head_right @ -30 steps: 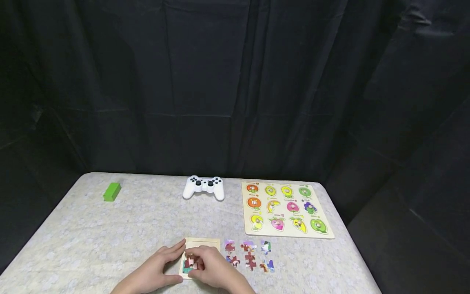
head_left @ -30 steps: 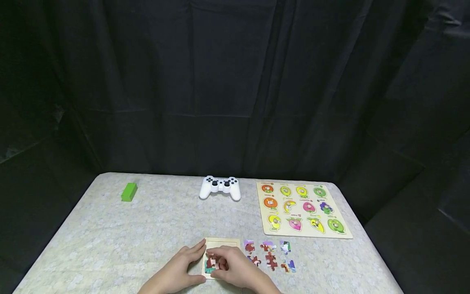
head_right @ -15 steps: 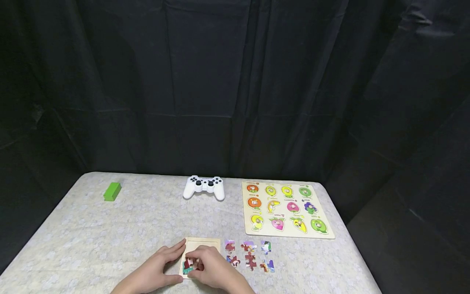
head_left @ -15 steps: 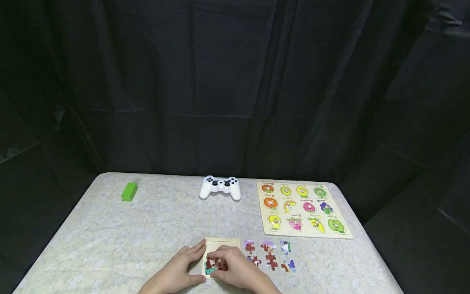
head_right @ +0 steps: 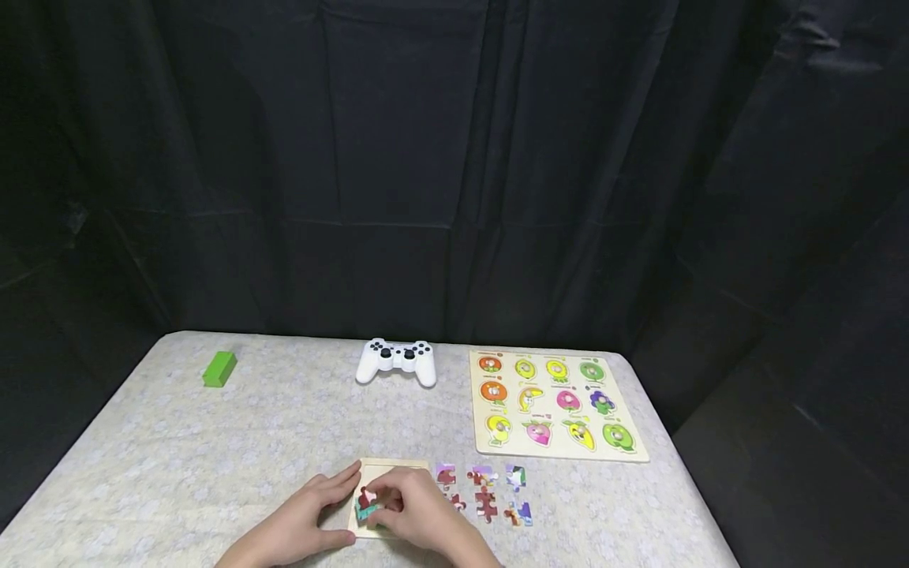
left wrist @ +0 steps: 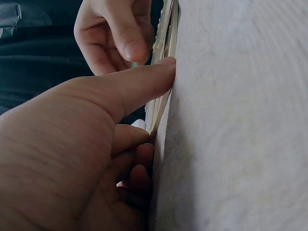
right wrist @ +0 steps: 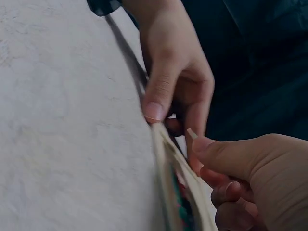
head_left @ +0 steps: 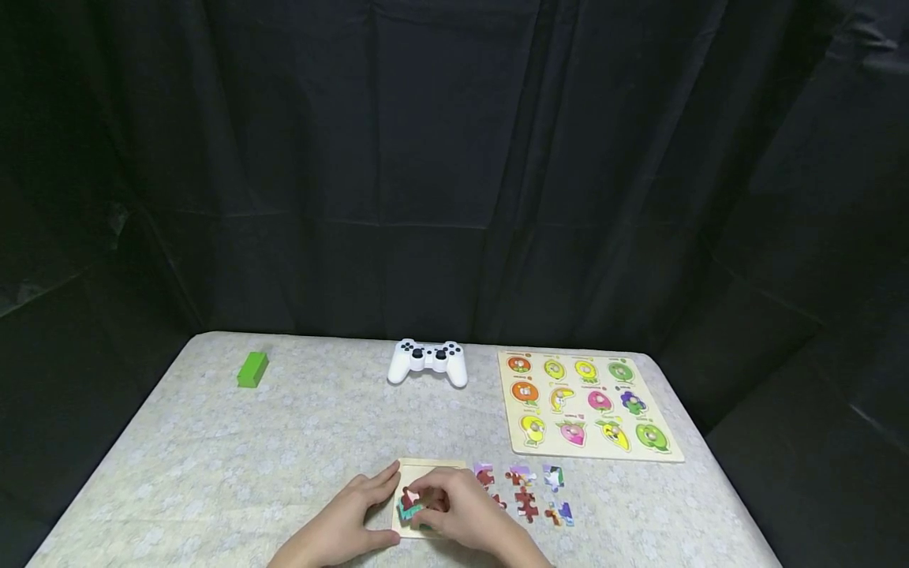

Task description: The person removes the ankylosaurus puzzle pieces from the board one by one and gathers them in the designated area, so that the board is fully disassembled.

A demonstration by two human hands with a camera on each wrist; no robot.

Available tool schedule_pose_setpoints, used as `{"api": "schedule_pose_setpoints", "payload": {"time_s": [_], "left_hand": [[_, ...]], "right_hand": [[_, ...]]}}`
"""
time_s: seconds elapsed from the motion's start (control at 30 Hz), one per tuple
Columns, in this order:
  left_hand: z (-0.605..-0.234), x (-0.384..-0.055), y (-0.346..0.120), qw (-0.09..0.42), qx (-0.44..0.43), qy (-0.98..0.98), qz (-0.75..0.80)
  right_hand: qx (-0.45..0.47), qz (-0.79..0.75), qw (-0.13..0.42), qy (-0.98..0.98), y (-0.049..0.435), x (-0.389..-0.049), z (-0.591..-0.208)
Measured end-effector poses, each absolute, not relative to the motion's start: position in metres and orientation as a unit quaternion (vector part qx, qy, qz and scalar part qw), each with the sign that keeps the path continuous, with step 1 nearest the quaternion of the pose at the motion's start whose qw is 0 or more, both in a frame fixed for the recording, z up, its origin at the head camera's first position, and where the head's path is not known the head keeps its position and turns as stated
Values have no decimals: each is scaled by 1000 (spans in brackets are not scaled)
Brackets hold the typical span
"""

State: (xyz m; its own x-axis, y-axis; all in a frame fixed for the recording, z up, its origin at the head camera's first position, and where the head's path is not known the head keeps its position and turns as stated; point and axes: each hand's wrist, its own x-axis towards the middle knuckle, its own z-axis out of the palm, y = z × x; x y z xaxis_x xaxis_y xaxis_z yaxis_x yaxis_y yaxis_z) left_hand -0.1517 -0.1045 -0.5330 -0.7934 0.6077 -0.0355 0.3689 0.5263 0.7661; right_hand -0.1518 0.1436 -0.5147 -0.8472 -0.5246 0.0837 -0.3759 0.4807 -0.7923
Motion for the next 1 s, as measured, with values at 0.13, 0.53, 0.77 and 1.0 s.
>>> {"api": "schedule_pose_setpoints", "payload": {"time_s": [0.13, 0.53, 0.77, 1.0], "left_hand": [[-532, -151, -104, 146, 285, 864, 388], [-533, -151, -102, 143, 279, 864, 394], [-533, -151, -103, 142, 277, 865, 393], [-533, -152, -101, 147, 275, 866, 390]], "right_hand": [[-255, -426, 68, 865, 156, -153, -507], [-201, -401, -44, 893, 228, -145, -501], [-184, -398, -88, 895, 253, -128, -503], [-171, -434, 3, 884, 256, -104, -512]]}}
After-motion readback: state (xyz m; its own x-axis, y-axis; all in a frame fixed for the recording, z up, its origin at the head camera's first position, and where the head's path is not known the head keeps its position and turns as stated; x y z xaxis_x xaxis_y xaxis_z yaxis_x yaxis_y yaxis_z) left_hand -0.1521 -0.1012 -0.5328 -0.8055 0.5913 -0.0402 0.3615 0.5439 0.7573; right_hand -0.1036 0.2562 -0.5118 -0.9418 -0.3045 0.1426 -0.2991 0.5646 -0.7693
